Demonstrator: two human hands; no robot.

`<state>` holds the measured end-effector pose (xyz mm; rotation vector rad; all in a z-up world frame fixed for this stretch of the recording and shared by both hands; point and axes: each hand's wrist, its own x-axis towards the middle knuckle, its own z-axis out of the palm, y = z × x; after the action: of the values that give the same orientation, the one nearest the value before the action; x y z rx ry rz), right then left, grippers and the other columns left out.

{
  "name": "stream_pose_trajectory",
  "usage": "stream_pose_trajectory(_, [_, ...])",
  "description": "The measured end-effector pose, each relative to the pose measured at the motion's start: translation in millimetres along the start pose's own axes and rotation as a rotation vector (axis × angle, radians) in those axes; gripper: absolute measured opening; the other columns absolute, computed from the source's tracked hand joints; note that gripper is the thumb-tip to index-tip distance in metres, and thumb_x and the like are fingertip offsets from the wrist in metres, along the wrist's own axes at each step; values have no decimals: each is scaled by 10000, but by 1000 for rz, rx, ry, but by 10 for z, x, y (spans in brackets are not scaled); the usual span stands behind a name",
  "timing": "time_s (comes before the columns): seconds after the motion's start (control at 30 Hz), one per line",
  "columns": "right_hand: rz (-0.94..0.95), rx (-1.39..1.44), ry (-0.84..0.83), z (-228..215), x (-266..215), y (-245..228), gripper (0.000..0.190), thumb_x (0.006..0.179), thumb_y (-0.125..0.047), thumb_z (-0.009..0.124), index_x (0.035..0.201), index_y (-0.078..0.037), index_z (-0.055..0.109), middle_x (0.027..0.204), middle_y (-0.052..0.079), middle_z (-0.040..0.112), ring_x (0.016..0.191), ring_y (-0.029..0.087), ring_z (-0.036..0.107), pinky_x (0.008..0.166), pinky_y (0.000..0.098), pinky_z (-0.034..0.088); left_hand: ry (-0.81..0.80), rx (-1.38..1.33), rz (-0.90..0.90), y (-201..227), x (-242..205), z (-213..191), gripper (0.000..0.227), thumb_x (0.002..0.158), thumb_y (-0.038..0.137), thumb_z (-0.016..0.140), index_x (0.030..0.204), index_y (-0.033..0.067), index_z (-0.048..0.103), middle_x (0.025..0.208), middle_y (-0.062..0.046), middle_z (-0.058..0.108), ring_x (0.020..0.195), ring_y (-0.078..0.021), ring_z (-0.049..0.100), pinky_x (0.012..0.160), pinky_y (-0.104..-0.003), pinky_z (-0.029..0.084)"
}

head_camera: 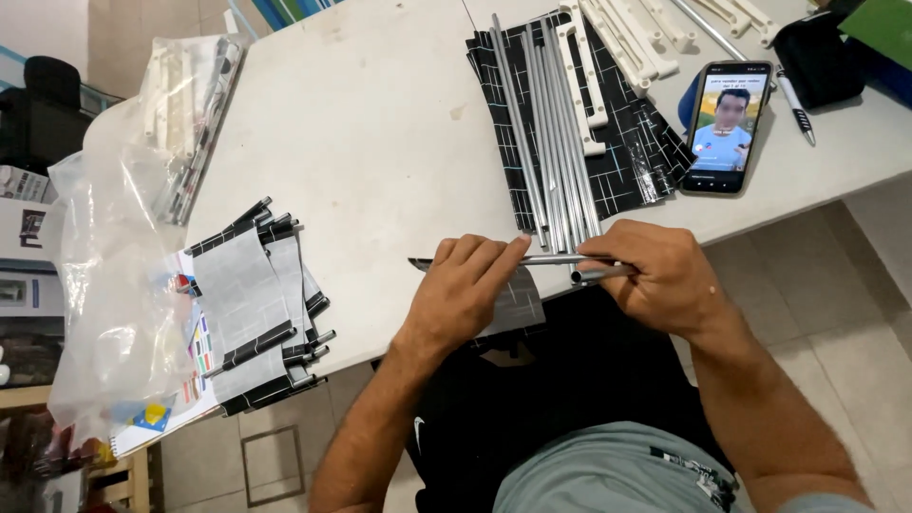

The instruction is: Assembling a modular storage rack by sliding metal rods into the sleeves of patterned sheets

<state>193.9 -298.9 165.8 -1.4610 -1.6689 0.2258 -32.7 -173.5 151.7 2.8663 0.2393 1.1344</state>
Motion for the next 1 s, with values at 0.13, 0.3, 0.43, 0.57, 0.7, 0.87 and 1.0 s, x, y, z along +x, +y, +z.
stream_pose_trajectory(0.13, [-2,108,36,155,92,-41,182,874,-179,798,1044,-125,762,809,55,676,695,250,668,634,365,556,57,69,35,65,75,-43,235,1067,78,511,1215,15,683,922,-129,693,871,-281,688,803,-352,534])
stream_pose_trajectory(0.3, [11,372,86,483,155,-132,140,973,-135,589,1072,-55,647,1066,128,669,719,238,594,627,349,494,73,121,10,153,90,53,183,1065,104,512,1068,53,688,875,-97,712,837,-246,718,785,-347,560])
stream_pose_trajectory(0.43, [96,831,71,777,119,-38,256,1036,-198,487,1187,8,491,1265,206,566,569,98,509,498,232,440,93,133,9,100,51,116,161,1060,88,513,1055,56,670,896,-95,701,840,-243,710,770,-354,554])
stream_pose_trajectory(0.57, [122,930,76,804,106,4,474,1050,-358,478,1311,35,434,1215,208,581,512,50,497,460,192,420,56,104,-10,66,66,66,166,1048,52,499,1048,60,665,865,-84,681,828,-244,698,745,-342,533])
stream_pose_trajectory(0.7, [248,796,75,826,-101,391,532,1069,-387,471,1356,60,432,840,107,592,463,56,450,461,187,382,-21,105,-62,-345,-94,256,203,1043,68,471,1094,114,662,885,-54,664,844,-243,678,736,-350,496])
stream_pose_trajectory(0.87, [402,532,63,750,-510,604,275,1025,-203,618,1160,36,606,734,113,665,492,96,489,500,229,387,-208,195,-352,-1330,-567,845,252,934,33,627,1165,135,644,894,-55,694,890,-256,688,797,-376,482])
stream_pose_trajectory(1.0, [588,318,-212,780,-737,496,248,836,-247,821,978,-58,746,678,145,722,554,212,614,557,354,484,-298,172,-526,-1837,-802,1184,304,916,53,677,1168,219,640,1040,23,710,1078,-192,665,976,-386,449])
